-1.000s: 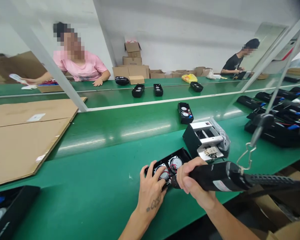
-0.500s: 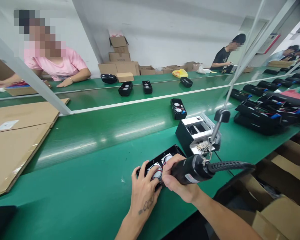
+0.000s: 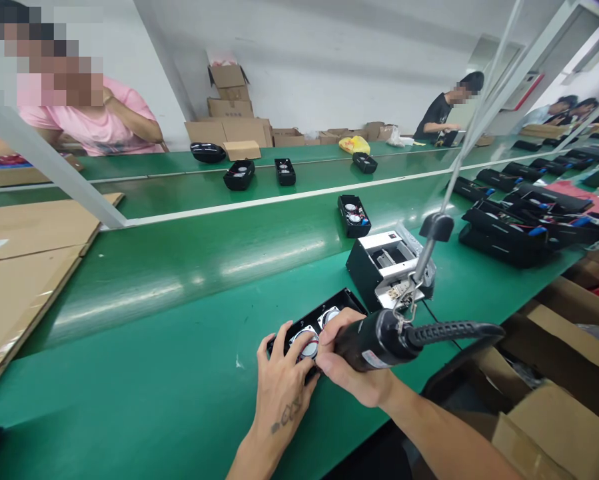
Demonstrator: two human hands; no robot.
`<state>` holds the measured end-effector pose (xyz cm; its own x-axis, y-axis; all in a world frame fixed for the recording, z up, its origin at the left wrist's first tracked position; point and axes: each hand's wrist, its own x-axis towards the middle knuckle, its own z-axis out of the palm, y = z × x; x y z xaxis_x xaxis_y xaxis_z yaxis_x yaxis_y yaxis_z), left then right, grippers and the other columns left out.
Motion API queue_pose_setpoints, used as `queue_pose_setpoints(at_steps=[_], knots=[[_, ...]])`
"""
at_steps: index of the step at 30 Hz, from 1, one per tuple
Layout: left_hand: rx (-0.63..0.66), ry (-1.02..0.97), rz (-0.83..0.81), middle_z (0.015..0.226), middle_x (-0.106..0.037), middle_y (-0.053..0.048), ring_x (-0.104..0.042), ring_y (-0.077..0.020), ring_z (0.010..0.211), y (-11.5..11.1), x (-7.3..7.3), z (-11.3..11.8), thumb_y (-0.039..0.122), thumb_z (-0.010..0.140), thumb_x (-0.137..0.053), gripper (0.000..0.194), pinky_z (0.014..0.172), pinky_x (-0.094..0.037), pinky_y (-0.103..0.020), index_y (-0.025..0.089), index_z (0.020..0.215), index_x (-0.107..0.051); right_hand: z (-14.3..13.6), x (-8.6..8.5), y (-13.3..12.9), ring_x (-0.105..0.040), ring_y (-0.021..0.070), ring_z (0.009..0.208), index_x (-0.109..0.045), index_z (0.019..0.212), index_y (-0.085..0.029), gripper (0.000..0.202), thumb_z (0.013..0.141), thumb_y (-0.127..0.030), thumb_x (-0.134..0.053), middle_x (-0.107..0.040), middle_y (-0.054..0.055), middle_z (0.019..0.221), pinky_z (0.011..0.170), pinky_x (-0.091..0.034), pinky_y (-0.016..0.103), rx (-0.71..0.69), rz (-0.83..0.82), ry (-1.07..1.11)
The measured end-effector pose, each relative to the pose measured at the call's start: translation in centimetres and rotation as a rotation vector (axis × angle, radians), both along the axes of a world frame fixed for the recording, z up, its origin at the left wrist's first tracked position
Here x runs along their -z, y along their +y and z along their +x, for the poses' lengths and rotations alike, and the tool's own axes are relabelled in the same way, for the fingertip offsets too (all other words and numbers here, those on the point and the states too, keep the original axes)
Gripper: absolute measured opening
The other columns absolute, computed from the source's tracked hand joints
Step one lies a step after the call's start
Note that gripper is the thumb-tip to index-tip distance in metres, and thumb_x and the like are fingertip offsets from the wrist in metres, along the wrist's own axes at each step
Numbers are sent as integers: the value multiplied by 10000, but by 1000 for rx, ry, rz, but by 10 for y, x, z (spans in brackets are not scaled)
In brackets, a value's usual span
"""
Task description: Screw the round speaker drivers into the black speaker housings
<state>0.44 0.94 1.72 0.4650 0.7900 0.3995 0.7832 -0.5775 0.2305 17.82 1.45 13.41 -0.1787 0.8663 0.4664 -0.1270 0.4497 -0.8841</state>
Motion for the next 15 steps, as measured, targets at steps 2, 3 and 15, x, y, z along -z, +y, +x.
queue_pose_setpoints(at_steps=[2,3,15], knots=[[1,-4,-4,1434,-732,-40,-454,-415,1485,0,1,1,225,947,-678,229,1127,-323,-623,333,1116,-790,0,0,0,-566,133,512,-550,1026,-273,159,966,-288,-696,-550,-85,618,515,-451,278,-2,-4,-4],[-4,-15,-4,1427,-736,-42,-456,-413,1484,0,2,1,227,946,-681,219,1129,-321,-619,329,1104,-794,-1,0,0,-565,132,510,-547,1021,-271,162,969,-302,-698,-545,-86,613,512,-451,277,-2,-10,-6],[-47,-105,1,1409,-757,-5,-489,-389,1474,1,4,5,242,957,-677,221,1127,-340,-613,359,1105,-793,-1,3,2,-543,118,492,-541,1033,-262,175,953,-230,-694,-519,-101,614,543,-499,279,-25,-17,45]])
